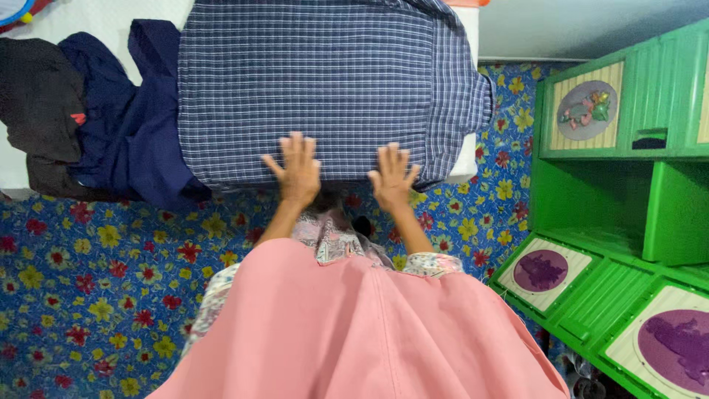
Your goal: The person picks up a plaid shirt, lays it flat on a surface, and folds the sleeves and body of the shirt before placing it inside a cabinet.
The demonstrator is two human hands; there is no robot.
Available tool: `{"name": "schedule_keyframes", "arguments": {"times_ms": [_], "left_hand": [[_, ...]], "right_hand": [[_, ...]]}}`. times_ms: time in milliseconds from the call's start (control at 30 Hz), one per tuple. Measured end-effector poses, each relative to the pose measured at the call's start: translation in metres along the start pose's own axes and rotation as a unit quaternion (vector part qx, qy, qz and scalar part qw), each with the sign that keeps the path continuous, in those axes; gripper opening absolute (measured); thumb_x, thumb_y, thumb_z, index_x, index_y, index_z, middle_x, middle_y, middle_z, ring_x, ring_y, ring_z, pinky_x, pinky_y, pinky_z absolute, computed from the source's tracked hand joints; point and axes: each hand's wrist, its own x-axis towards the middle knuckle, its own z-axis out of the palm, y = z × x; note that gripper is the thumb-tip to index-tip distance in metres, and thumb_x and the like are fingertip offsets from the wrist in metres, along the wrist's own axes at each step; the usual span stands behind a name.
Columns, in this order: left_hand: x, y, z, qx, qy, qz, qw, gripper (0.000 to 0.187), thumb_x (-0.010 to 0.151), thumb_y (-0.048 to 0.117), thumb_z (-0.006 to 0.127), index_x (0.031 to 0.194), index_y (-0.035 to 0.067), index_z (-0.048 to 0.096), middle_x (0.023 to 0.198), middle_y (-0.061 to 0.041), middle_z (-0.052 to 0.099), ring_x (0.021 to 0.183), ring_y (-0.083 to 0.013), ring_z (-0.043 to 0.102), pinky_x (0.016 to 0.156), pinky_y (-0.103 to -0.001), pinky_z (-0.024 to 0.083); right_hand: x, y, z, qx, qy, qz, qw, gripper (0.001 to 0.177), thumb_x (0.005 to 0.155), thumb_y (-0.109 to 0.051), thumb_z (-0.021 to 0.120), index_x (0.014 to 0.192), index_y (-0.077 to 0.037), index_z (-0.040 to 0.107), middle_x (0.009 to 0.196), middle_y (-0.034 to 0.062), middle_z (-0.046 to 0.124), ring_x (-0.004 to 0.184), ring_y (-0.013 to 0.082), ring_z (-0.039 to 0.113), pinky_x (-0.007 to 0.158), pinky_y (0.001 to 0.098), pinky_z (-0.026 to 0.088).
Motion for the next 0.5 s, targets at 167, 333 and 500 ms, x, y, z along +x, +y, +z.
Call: {"name": "schedule_keyframes", "arguments": {"times_ms": [167, 333, 500], "left_hand": [[-0.025, 0.054, 0.018, -0.055, -0.043, 0.053, 0.996, 0.053, 0.105, 0.037, 0.049, 0.155, 0.022, 0.043, 0.168, -0.011, 0.029, 0.154, -0.0399, 0.018, 0.109, -0.085, 0.003], [-0.061, -0.020, -0.008, 0.028, -0.018, -0.039, 0.999, 0.054, 0.109, 0.034, 0.047, 0.162, 0.024, 0.038, 0.172, -0.010, 0.022, 0.158, -0.0391, 0.014, 0.110, -0.084, -0.002], [-0.088, -0.076, -0.047, -0.013, -0.038, -0.207, 0.978, 0.057, 0.108, 0.031, 0.045, 0.163, 0.022, 0.032, 0.174, -0.013, 0.013, 0.158, -0.0405, 0.005, 0.109, -0.083, -0.010]], "right_hand": [[-0.021, 0.000, 0.001, 0.019, -0.082, -0.023, 0.996, 0.067, 0.106, -0.049, 0.046, 0.165, -0.026, 0.023, 0.173, 0.0022, 0.012, 0.158, 0.0351, 0.010, 0.120, 0.0729, 0.007], [-0.049, 0.086, -0.021, -0.044, -0.035, 0.029, 0.998, 0.066, 0.108, -0.046, 0.045, 0.166, -0.026, 0.021, 0.174, 0.0010, 0.012, 0.159, 0.0368, 0.005, 0.118, 0.0734, 0.004], [-0.083, 0.146, -0.019, 0.080, 0.009, 0.207, 0.975, 0.075, 0.105, -0.042, 0.054, 0.165, -0.016, 0.017, 0.172, 0.0148, 0.007, 0.155, 0.0428, 0.002, 0.117, 0.0713, 0.002]]}}
